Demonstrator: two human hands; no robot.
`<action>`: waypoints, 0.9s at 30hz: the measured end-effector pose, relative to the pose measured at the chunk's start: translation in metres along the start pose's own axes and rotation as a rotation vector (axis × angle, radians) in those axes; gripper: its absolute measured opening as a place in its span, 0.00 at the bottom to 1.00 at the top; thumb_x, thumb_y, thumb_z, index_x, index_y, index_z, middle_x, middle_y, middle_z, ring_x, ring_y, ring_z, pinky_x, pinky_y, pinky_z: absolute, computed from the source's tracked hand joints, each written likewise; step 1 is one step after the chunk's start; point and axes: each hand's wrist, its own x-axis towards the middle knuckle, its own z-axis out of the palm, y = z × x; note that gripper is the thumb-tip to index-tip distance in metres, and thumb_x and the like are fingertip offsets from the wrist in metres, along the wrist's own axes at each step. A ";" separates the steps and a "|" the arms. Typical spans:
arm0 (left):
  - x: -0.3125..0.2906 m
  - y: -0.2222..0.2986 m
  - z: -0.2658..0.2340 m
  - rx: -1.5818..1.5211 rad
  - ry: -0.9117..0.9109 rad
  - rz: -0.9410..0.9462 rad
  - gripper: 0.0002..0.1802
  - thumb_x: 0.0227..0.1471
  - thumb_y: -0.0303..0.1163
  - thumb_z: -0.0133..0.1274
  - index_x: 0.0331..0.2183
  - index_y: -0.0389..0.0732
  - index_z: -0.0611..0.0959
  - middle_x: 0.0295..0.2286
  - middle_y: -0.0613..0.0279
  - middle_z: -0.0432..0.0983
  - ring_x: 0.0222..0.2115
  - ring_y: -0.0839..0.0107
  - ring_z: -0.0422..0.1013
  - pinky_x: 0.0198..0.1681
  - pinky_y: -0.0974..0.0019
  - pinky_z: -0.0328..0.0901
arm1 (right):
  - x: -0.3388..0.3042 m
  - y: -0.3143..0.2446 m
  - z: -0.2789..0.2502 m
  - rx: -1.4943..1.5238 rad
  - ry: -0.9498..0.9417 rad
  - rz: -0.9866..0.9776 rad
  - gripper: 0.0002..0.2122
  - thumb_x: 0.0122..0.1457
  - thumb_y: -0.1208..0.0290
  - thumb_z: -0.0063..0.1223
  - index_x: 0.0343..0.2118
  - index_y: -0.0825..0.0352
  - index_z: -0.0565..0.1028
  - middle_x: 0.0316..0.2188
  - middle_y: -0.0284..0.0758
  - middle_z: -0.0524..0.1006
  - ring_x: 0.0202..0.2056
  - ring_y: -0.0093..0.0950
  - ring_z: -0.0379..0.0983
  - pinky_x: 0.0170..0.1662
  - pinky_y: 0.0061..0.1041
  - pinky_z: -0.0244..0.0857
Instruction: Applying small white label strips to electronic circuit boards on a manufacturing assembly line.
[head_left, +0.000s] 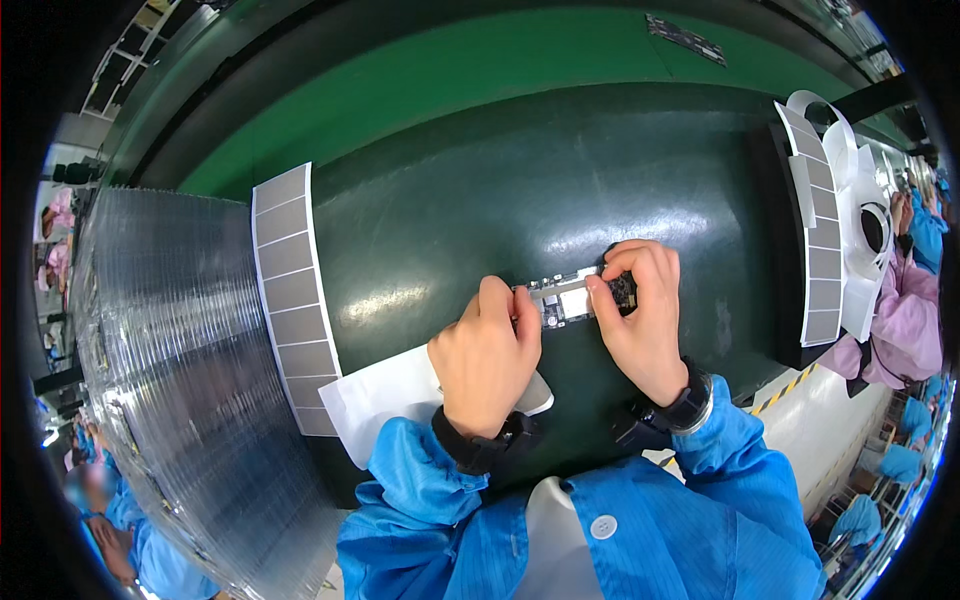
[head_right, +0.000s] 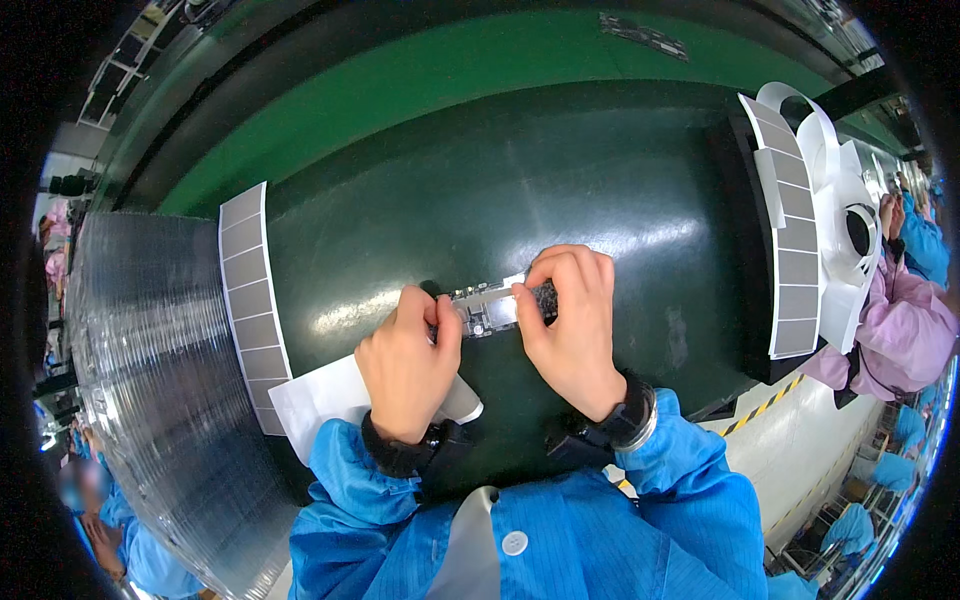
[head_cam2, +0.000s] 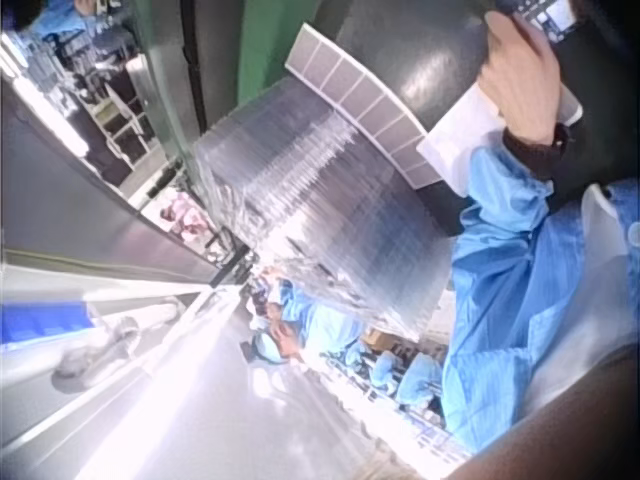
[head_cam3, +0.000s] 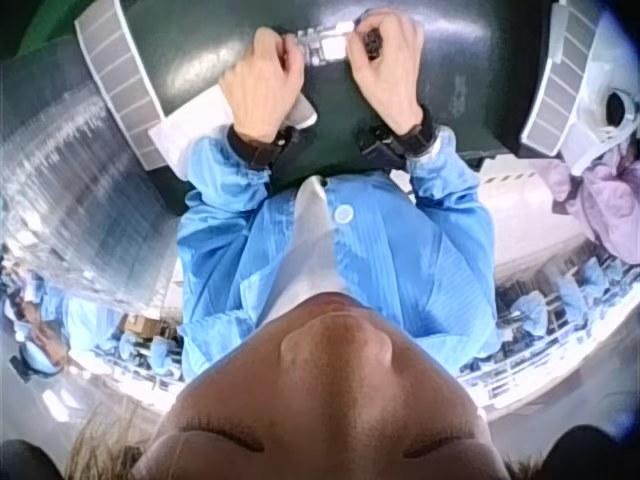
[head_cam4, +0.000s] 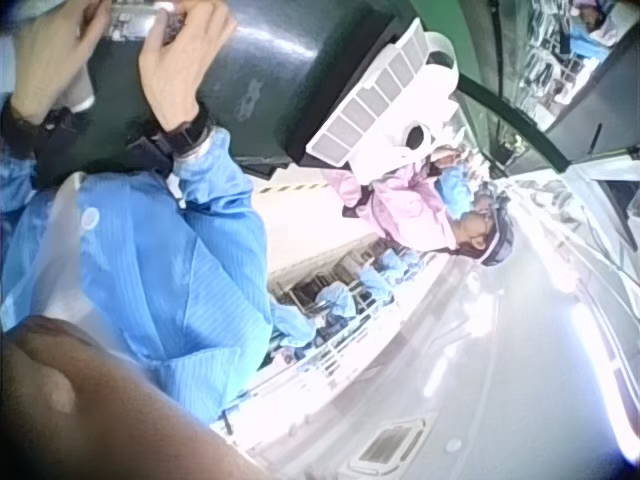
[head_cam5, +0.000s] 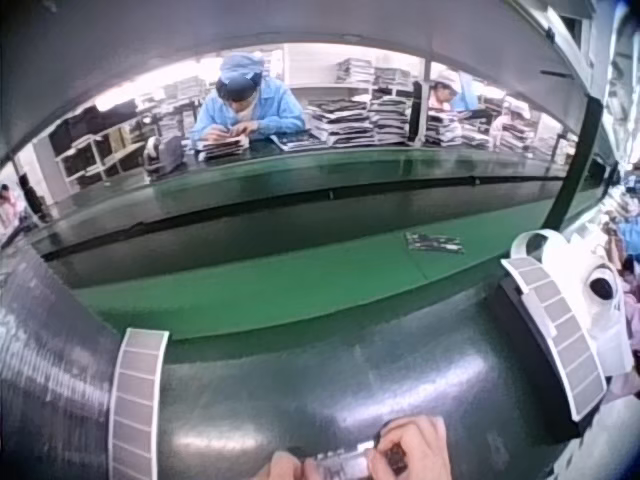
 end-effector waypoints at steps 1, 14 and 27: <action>0.000 0.000 0.000 0.002 -0.002 -0.001 0.11 0.52 0.34 0.53 0.23 0.43 0.71 0.14 0.60 0.73 0.14 0.55 0.71 0.18 0.55 0.64 | -0.001 0.000 0.000 -0.024 -0.008 -0.026 0.08 0.48 0.81 0.56 0.31 0.66 0.71 0.34 0.37 0.72 0.40 0.37 0.64 0.46 0.33 0.57; -0.002 -0.001 0.004 0.047 0.070 0.045 0.13 0.51 0.34 0.55 0.22 0.43 0.69 0.14 0.64 0.70 0.11 0.61 0.70 0.13 0.61 0.63 | -0.026 -0.022 0.001 -0.180 -0.307 -0.320 0.21 0.47 0.81 0.50 0.48 0.74 0.73 0.52 0.44 0.71 0.55 0.39 0.67 0.58 0.36 0.59; -0.008 -0.017 -0.005 -0.239 0.111 -0.097 0.07 0.53 0.25 0.47 0.37 0.40 0.72 0.16 0.51 0.74 0.15 0.53 0.72 0.19 0.54 0.64 | -0.025 -0.027 -0.001 -0.297 -0.415 -0.332 0.25 0.53 0.65 0.55 0.56 0.59 0.68 0.56 0.40 0.65 0.59 0.37 0.59 0.60 0.37 0.53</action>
